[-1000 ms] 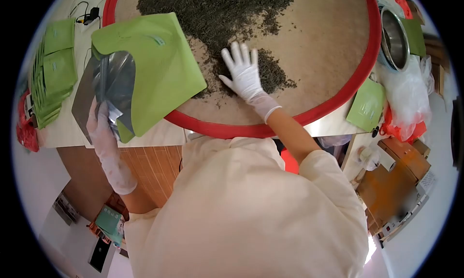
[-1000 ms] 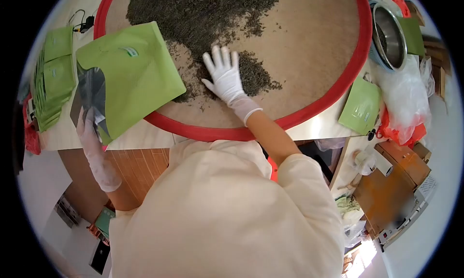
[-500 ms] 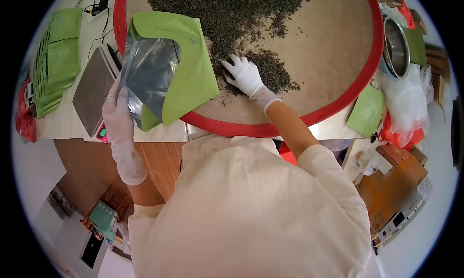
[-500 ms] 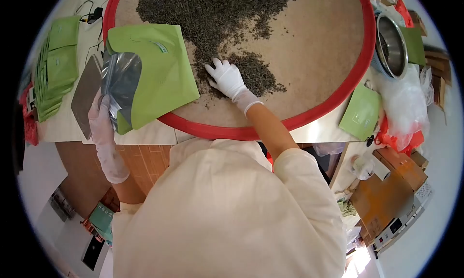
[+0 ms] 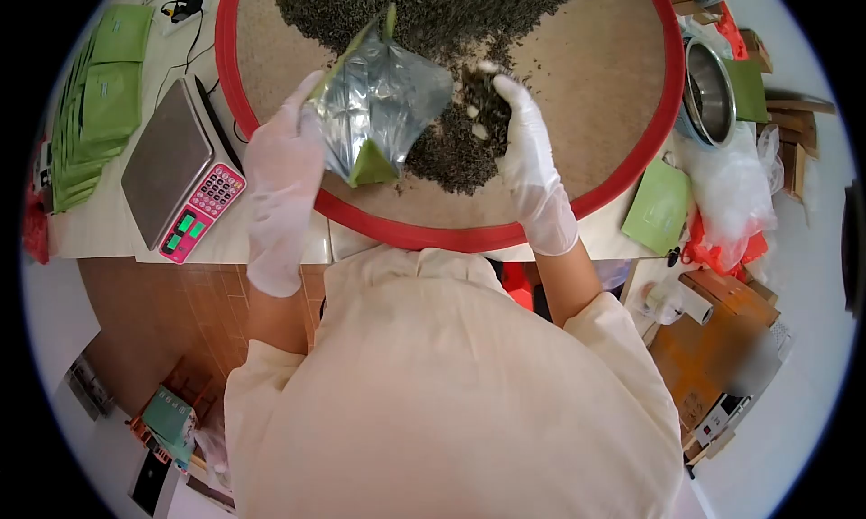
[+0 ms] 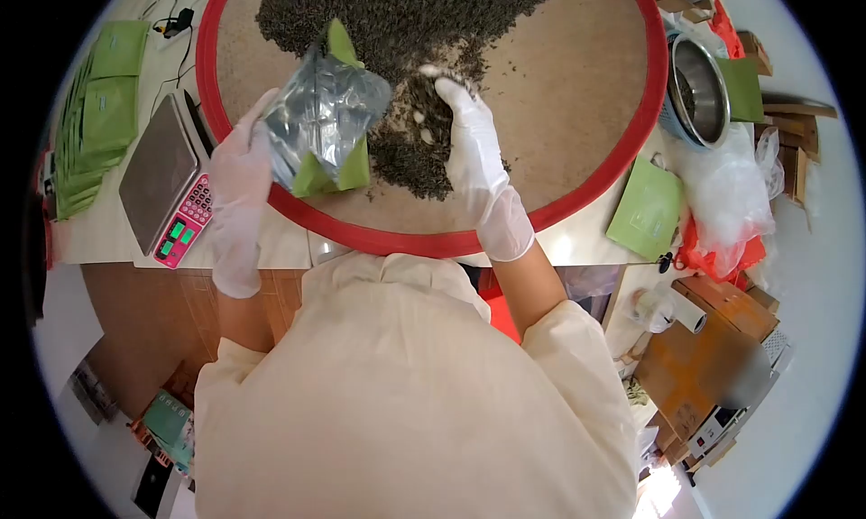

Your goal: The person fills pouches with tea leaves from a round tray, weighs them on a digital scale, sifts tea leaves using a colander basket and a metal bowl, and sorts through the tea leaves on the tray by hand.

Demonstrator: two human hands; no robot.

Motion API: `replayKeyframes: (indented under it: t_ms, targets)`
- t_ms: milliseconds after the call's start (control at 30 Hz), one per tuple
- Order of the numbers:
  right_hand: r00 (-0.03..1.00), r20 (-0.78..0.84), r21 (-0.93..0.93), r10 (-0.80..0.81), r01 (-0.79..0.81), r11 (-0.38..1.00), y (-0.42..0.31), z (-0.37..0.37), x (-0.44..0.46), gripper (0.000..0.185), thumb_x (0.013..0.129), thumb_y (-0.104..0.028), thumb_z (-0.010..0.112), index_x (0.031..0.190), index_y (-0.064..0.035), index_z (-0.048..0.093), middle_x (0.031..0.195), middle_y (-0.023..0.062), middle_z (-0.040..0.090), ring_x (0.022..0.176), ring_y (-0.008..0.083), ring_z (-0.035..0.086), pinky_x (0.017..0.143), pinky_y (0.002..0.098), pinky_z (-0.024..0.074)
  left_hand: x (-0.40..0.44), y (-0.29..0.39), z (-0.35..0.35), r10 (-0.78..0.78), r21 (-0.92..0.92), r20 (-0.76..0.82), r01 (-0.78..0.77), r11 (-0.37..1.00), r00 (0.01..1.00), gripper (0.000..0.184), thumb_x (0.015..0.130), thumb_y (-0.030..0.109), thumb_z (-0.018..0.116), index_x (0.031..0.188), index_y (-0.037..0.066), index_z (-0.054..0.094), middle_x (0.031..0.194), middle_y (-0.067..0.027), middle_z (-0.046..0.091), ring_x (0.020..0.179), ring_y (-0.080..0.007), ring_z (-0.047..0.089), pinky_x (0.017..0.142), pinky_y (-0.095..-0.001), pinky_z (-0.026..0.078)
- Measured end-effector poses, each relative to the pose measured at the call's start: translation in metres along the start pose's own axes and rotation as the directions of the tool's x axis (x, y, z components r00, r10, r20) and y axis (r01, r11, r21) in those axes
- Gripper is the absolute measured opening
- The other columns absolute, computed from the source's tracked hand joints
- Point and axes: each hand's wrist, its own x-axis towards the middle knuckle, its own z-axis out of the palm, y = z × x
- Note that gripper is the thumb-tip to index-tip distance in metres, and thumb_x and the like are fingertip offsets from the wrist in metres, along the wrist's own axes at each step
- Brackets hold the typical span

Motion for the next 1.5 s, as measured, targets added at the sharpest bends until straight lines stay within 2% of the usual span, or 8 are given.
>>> replayKeyframes:
  t_ms: [233, 500, 700, 867, 900, 1000, 1367, 1500]
  targets:
    - [0.917, 0.105, 0.11, -0.384, 0.373, 0.921, -0.005, 0.083, -0.023, 0.016, 0.086, -0.009, 0.059, 0.1, -0.0061, 0.064, 0.083, 0.0015, 0.061, 0.073, 0.0072, 0.054, 0.065, 0.0223, 0.0461, -0.006, 0.023, 0.035, 0.131, 0.189, -0.051, -0.12, 0.975, 0.99, 0.035, 0.089, 0.028, 0.045, 0.122, 0.023, 0.058, 0.075, -0.0171, 0.065, 0.072, -0.0345, 0.063, 0.069, -0.045, 0.048]
    - [0.748, 0.589, -0.685, -0.306, 0.663, 0.304, 0.009, 0.046, -0.019, 0.036, 0.081, -0.021, 0.064, 0.114, -0.009, 0.06, 0.129, 0.0219, 0.048, 0.119, 0.0323, 0.046, 0.1, 0.0371, 0.0372, -0.001, 0.017, 0.041, 0.071, 0.171, -0.077, -0.058, 0.984, 0.994, 0.033, 0.092, 0.029, 0.042, 0.119, 0.022, 0.059, 0.076, -0.0165, 0.065, 0.072, -0.0341, 0.063, 0.069, -0.0457, 0.049]
    - [0.892, 0.206, -0.494, -0.403, 0.45, 0.744, -0.037, 0.001, -0.016, 0.023, 0.09, -0.008, 0.051, 0.107, -0.0046, 0.065, 0.102, 0.0051, 0.066, 0.092, 0.0113, 0.058, 0.081, 0.0244, 0.0455, 0.005, 0.016, 0.023, 0.016, 0.183, 0.0, -0.016, 0.983, 1.0, 0.036, 0.095, 0.033, 0.036, 0.124, 0.024, 0.054, 0.083, -0.0181, 0.066, 0.082, -0.0352, 0.063, 0.075, -0.0458, 0.048]
    - [0.689, 0.146, -0.969, -0.709, 0.242, 0.036, 0.073, -0.145, 0.061, 0.037, 0.09, -0.023, 0.051, 0.121, -0.0021, 0.054, 0.12, 0.0187, 0.055, 0.109, 0.0336, 0.053, 0.095, 0.0413, 0.0398, 0.014, -0.014, -0.014, -0.134, -0.211, -0.104, 0.11, 0.971, 0.985, 0.042, 0.094, 0.032, 0.048, 0.122, 0.0, 0.054, 0.107, -0.0122, 0.063, 0.097, -0.0177, 0.057, 0.087, -0.0277, 0.042]
    - [0.678, 0.2, -0.979, -0.707, 0.105, -0.175, 0.094, -0.163, 0.066, 0.046, 0.09, -0.028, 0.052, 0.127, -0.0016, 0.048, 0.128, 0.0224, 0.049, 0.117, 0.0389, 0.047, 0.101, 0.0458, 0.0344, 0.016, -0.024, -0.022, -0.141, -0.23, -0.116, 0.112, 0.967, 0.983, 0.043, 0.094, 0.03, 0.05, 0.122, -0.003, 0.053, 0.109, -0.0099, 0.062, 0.098, -0.0148, 0.056, 0.087, -0.0255, 0.041]
    - [0.776, 0.188, -0.982, -0.602, 0.134, -0.135, 0.133, -0.155, 0.075, 0.059, 0.087, -0.033, 0.053, 0.135, -0.0024, 0.037, 0.142, 0.0229, 0.031, 0.133, 0.0395, 0.026, 0.109, 0.0488, 0.0176, 0.017, -0.049, -0.039, -0.147, -0.264, -0.137, 0.107, 0.959, 0.98, 0.038, 0.096, 0.025, 0.047, 0.122, -0.001, 0.054, 0.101, -0.0073, 0.063, 0.09, -0.0124, 0.056, 0.08, -0.0239, 0.043]
    - [0.57, 0.813, -0.578, -0.117, 0.768, -0.276, 0.154, -0.034, 0.114, 0.054, 0.084, -0.033, 0.054, 0.131, -0.0073, 0.043, 0.139, 0.0187, 0.035, 0.129, 0.0343, 0.034, 0.108, 0.0437, 0.0251, 0.01, -0.07, -0.06, -0.291, -0.383, -0.308, 0.162, 0.91, 0.906, 0.048, 0.095, 0.028, 0.05, 0.125, -0.01, 0.047, 0.113, -0.0113, 0.059, 0.1, -0.0133, 0.054, 0.087, -0.0237, 0.041]
    - [0.499, 0.834, -0.552, -0.236, 0.761, -0.34, 0.124, 0.0, 0.16, 0.051, 0.086, -0.031, 0.053, 0.131, -0.009, 0.043, 0.136, 0.0155, 0.039, 0.125, 0.0325, 0.037, 0.106, 0.0458, 0.0274, 0.003, -0.076, -0.062, -0.326, -0.455, -0.342, 0.148, 0.878, 0.881, 0.045, 0.096, 0.028, 0.049, 0.122, -0.009, 0.05, 0.109, -0.0092, 0.061, 0.097, -0.0127, 0.055, 0.085, -0.0238, 0.042]
